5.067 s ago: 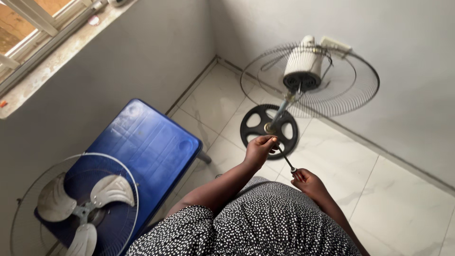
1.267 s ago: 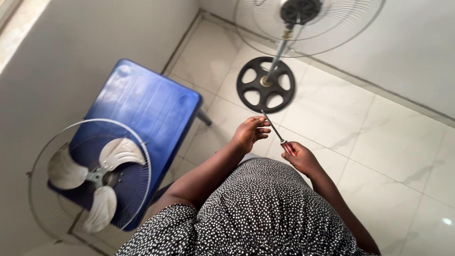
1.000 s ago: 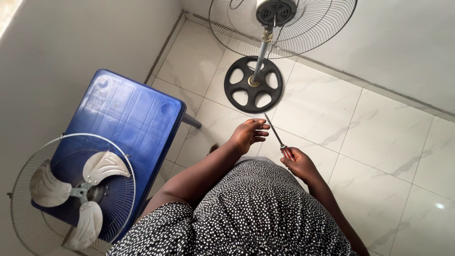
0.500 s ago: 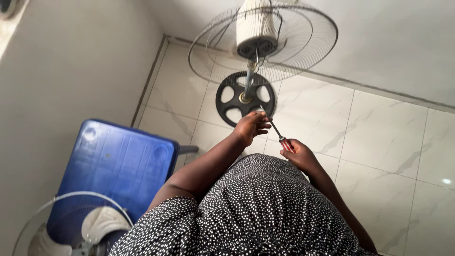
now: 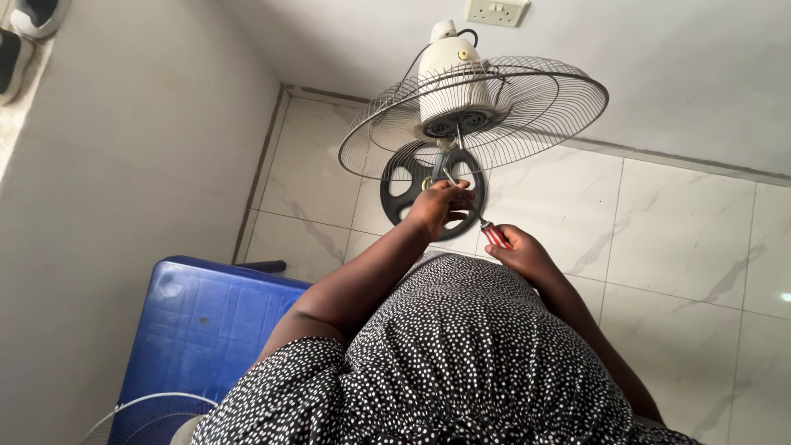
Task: The person uses a screwdriver to loosen and remove the front grill of a standing fan. They then detach the fan blades and place the components on a blue plastic stool.
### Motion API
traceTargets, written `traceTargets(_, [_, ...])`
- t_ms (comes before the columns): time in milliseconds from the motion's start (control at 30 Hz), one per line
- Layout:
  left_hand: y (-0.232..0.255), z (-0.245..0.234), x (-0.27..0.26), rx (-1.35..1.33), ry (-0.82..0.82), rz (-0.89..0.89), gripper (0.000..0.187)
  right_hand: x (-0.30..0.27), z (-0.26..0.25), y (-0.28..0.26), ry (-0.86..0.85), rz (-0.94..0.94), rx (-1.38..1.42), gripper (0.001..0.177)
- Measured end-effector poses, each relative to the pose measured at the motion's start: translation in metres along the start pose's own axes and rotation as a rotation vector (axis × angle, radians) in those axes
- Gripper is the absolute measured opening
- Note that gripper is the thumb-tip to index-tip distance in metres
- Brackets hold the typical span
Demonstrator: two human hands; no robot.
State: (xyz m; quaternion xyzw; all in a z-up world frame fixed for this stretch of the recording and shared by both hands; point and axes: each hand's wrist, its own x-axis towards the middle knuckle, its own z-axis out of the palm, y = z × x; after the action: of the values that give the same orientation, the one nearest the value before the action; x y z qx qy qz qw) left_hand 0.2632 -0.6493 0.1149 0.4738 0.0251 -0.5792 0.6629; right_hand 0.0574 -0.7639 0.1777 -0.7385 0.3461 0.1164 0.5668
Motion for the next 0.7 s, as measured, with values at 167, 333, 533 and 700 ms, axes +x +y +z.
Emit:
traceTargets(167, [0.001,-0.010,0.017,0.010,0.033,0.071,0.024,0.009,-0.004,0.011,-0.015,0.035,-0.021,0.043])
traceTargets(333, [-0.006,-0.014,0.018,-0.065,0.104,0.083,0.019,0.014,-0.008,0.013,-0.044,0.005,-0.016,0.044])
traceTargets(533, [-0.029,0.002,0.001,-0.068,0.114,0.070,0.022,-0.006,-0.015,0.024,-0.073,0.062,-0.063,0.043])
traceTargets(700, [-0.066,0.038,-0.016,-0.087,0.142,0.009,0.018,-0.043,-0.033,0.049,-0.047,0.041,-0.016,0.042])
